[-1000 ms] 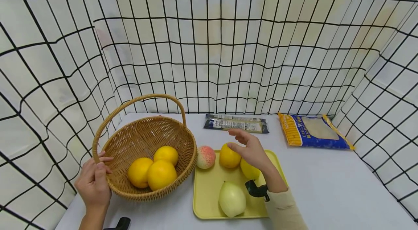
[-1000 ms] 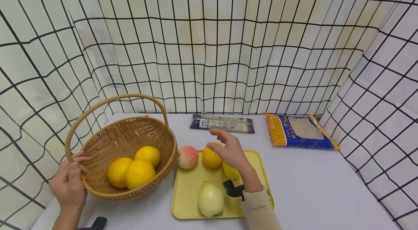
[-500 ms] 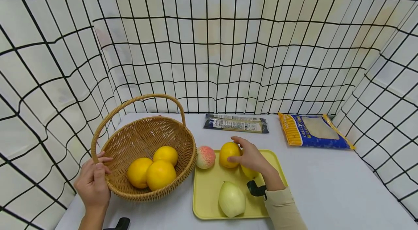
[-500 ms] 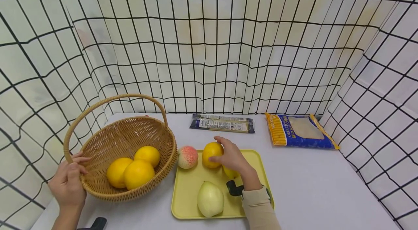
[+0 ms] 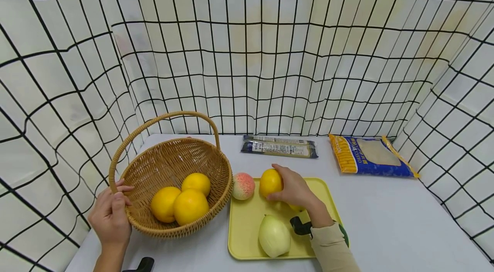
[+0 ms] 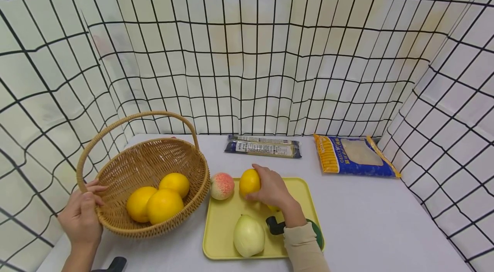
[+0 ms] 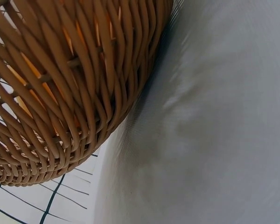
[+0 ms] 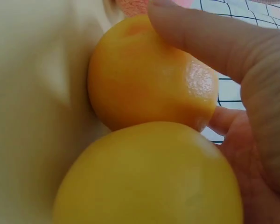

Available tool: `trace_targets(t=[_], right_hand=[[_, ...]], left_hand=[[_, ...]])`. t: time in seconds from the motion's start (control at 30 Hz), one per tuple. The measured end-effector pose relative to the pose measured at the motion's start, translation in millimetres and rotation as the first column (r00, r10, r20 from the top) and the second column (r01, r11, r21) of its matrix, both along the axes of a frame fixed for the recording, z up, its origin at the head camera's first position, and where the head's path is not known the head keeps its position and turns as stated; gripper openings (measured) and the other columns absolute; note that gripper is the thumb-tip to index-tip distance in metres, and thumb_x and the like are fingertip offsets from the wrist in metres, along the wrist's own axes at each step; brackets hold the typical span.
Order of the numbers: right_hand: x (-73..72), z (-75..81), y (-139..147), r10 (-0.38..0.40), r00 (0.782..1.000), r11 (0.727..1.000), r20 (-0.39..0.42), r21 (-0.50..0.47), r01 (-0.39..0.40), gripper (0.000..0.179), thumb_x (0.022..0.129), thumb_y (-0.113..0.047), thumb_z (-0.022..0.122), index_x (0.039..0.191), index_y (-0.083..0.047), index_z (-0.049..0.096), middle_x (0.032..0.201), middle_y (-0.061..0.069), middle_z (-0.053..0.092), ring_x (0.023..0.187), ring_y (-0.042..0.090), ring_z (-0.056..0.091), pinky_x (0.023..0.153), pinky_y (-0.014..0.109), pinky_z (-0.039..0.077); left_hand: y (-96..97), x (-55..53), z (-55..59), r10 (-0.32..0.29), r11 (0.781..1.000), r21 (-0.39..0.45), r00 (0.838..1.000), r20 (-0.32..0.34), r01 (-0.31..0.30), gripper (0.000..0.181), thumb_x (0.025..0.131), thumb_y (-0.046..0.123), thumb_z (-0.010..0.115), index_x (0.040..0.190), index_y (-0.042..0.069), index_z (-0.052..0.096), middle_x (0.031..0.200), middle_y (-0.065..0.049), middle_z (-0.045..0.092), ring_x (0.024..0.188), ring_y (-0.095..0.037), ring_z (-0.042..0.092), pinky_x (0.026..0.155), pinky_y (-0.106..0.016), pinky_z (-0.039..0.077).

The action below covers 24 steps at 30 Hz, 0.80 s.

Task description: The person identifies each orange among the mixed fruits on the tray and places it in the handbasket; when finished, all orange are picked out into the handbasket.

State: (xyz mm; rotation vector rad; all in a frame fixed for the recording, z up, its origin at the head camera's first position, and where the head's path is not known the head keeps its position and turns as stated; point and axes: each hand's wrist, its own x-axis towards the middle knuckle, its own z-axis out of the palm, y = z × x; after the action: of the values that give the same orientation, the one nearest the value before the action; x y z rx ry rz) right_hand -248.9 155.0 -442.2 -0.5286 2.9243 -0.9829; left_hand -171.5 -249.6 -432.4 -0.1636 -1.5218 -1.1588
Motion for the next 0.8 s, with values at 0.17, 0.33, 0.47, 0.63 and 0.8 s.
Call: trace_targets(t=[0.17,0.33,0.47,0.63,0.8], right_hand=[[0.3,-1.6,-1.6,-0.028,1.000,1.000,-0.005,-0.004,0.028,0.094,0.068,-0.032,0.088,0.147,-0.011,0.041,0.136,0.010,0.055,0.117,0.031,0.056,0.101,0.049,0.045],[0.4,-1.9,-2.5,-0.039,0.999,0.998,0.015,-0.047,0.039,0.091,0.070,-0.034,0.087,0.146,-0.012,0.042,0.134,0.009,0.056,0.112,0.028,0.058,0.097,0.047,0.047],[1.5,1.1,-3.2,-0.036,0.999,0.994,0.022,-0.103,0.038,0.089,0.071,-0.032,0.086,0.146,-0.013,0.042,0.133,0.008,0.057,0.107,0.025,0.059,0.092,0.045,0.050],[5.0,12.3,-7.5,-0.035,0.999,0.983,-0.009,-0.181,0.032,0.088,0.071,-0.030,0.086,0.146,-0.016,0.042,0.135,0.004,0.055,0.105,0.021,0.059,0.089,0.041,0.052],[12.3,28.0,-18.6,-0.020,0.999,0.956,-0.041,-0.295,0.007,0.086,0.072,-0.028,0.086,0.146,-0.020,0.042,0.138,-0.001,0.052,0.108,0.020,0.058,0.089,0.040,0.053]], left_hand=[[-0.3,0.0,-0.9,0.015,1.000,-0.001,1.000,0.011,-0.015,0.038,0.089,-0.001,0.048,0.051,-0.006,0.048,0.085,0.018,0.066,0.101,-0.007,0.064,0.099,-0.020,0.044],[0.4,0.7,-0.8,0.017,1.000,-0.004,1.000,0.010,-0.017,0.038,0.088,-0.001,0.048,0.051,-0.006,0.048,0.084,0.018,0.067,0.101,-0.007,0.064,0.099,-0.020,0.045],[-1.0,0.1,-2.9,0.012,1.000,-0.007,1.000,0.009,-0.012,0.038,0.088,-0.002,0.048,0.051,-0.006,0.048,0.085,0.017,0.067,0.101,-0.008,0.064,0.099,-0.020,0.044],[-7.4,-4.5,-10.8,0.007,1.000,-0.013,1.000,0.007,-0.007,0.038,0.089,-0.002,0.048,0.051,-0.005,0.049,0.084,0.015,0.067,0.101,-0.009,0.064,0.099,-0.021,0.045],[-11.6,-7.2,-14.8,0.010,1.000,-0.017,1.000,0.007,-0.010,0.038,0.089,-0.002,0.049,0.051,-0.004,0.049,0.084,0.013,0.068,0.101,-0.009,0.064,0.099,-0.021,0.045]])
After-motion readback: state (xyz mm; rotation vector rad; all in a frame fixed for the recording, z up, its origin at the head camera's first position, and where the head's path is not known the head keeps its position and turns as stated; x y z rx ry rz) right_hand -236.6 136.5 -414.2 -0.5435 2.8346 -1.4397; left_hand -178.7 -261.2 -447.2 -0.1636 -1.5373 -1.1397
